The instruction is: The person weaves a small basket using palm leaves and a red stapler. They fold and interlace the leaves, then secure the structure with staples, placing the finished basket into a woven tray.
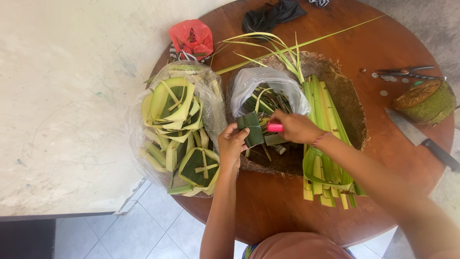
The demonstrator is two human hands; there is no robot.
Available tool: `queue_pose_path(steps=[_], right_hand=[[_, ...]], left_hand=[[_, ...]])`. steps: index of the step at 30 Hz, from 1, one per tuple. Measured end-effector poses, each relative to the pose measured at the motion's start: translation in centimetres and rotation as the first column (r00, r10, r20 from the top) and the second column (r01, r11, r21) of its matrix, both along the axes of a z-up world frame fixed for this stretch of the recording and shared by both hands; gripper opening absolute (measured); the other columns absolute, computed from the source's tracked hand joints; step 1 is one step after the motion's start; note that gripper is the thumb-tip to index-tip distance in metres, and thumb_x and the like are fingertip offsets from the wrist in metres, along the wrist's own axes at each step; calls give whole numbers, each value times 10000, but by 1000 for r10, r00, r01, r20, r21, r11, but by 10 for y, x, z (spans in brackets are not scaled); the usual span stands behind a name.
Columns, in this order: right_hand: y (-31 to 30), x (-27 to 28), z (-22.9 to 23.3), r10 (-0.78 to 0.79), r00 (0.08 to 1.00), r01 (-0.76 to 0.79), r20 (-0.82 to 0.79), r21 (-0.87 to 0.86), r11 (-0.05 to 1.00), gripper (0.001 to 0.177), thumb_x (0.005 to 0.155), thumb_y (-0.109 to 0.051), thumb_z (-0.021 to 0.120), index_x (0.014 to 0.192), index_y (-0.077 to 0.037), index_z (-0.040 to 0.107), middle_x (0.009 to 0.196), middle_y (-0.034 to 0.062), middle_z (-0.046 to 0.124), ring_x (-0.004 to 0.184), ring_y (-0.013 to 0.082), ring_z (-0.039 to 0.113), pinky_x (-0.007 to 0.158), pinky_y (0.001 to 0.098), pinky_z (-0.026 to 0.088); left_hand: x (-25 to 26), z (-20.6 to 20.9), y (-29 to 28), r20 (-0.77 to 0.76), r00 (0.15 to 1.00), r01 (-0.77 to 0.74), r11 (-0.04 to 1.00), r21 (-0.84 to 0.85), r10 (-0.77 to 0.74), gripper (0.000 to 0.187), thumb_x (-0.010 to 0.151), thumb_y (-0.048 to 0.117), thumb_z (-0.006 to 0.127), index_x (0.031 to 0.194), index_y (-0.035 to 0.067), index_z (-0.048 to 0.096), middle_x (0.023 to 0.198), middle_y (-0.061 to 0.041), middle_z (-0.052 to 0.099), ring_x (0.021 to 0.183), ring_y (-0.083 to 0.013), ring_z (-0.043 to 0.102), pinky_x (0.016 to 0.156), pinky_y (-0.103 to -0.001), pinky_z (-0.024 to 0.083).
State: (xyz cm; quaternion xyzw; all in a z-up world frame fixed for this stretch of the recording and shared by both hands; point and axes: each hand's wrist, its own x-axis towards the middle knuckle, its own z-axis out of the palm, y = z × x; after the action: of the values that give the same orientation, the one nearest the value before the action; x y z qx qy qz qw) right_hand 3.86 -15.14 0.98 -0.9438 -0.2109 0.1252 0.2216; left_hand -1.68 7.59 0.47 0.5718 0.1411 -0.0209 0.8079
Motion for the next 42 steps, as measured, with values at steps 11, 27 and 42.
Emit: queue_pose_path(steps=[11,27,42], right_hand=[[34,19,-87,351,935,-307,52,-380,873,527,789,-185,772,1202,-52,474,913,152,727,833,352,717,679,449,572],[2,-9,33,103,822,462,-560,761,455,372,794,-22,793,1109,-43,595,906,-2,669,752,107,639,663,292,536],[7,-42,38,-294,941,324,-166,683,655,276,808,-63,821,1049,-18,693,865,30,708,782,79,597,753,261,526]], left_hand=[[-9,-3,15,-97,995,7,998,-58,-13,292,824,75,801,1090,62,679,933,-78,758,726,-133,733,576,-289,615],[-11,-4,-5,37,992,130,961,-243,-125,222,933,62,634,1148,8,643,1075,-179,759,873,-268,773,688,-392,672],[-22,-9,-37,198,977,109,987,-120,-84,244,872,38,797,1112,23,752,1007,-37,760,869,-89,683,797,-272,565]])
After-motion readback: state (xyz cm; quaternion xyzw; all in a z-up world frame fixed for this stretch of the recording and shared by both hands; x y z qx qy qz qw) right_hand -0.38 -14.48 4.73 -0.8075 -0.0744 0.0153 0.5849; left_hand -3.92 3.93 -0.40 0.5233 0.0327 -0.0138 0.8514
